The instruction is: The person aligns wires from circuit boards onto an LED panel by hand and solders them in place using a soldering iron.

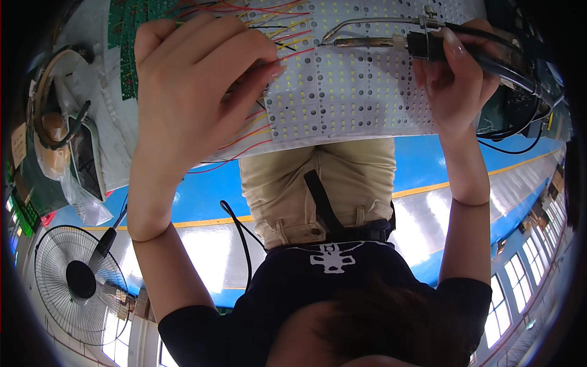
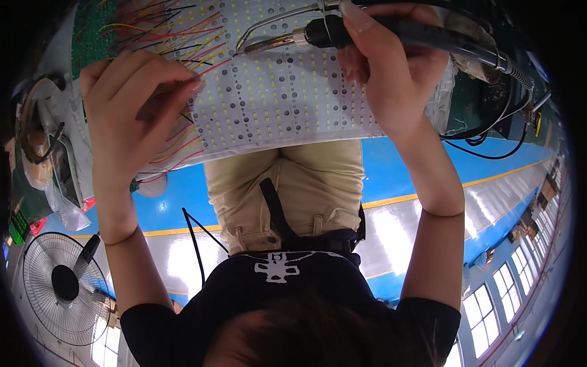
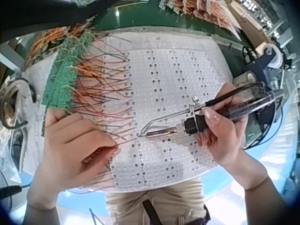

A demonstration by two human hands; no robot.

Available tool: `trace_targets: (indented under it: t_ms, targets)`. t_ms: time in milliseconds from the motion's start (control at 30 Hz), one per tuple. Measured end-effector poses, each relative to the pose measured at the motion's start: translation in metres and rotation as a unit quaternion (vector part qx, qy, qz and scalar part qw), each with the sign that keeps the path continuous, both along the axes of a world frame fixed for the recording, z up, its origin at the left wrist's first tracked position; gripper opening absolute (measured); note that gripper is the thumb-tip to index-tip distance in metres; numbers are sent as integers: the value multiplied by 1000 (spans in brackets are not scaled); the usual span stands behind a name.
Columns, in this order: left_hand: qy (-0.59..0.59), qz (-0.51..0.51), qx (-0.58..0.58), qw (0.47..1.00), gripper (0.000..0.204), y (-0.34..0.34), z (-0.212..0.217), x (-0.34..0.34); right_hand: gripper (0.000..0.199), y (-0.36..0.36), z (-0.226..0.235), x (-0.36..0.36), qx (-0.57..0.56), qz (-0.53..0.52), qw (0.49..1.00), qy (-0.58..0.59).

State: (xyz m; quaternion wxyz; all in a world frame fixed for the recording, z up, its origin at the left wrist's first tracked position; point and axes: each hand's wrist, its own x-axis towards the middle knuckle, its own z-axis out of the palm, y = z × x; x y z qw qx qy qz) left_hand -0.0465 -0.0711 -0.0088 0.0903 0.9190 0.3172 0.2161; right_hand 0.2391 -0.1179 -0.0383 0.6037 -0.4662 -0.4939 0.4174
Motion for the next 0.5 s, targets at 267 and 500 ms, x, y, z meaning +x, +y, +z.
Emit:
trace_targets:
  t_ms: [267,500]
  targets:
    - [-1,-1,-3,1000,15,0,-1,2,7,-1,-1,4,-15,-1,1000,6]
    - [28,0,-19,999,14,-1,6,4,8,-1,-2,6,-14,-2,1000,-11]
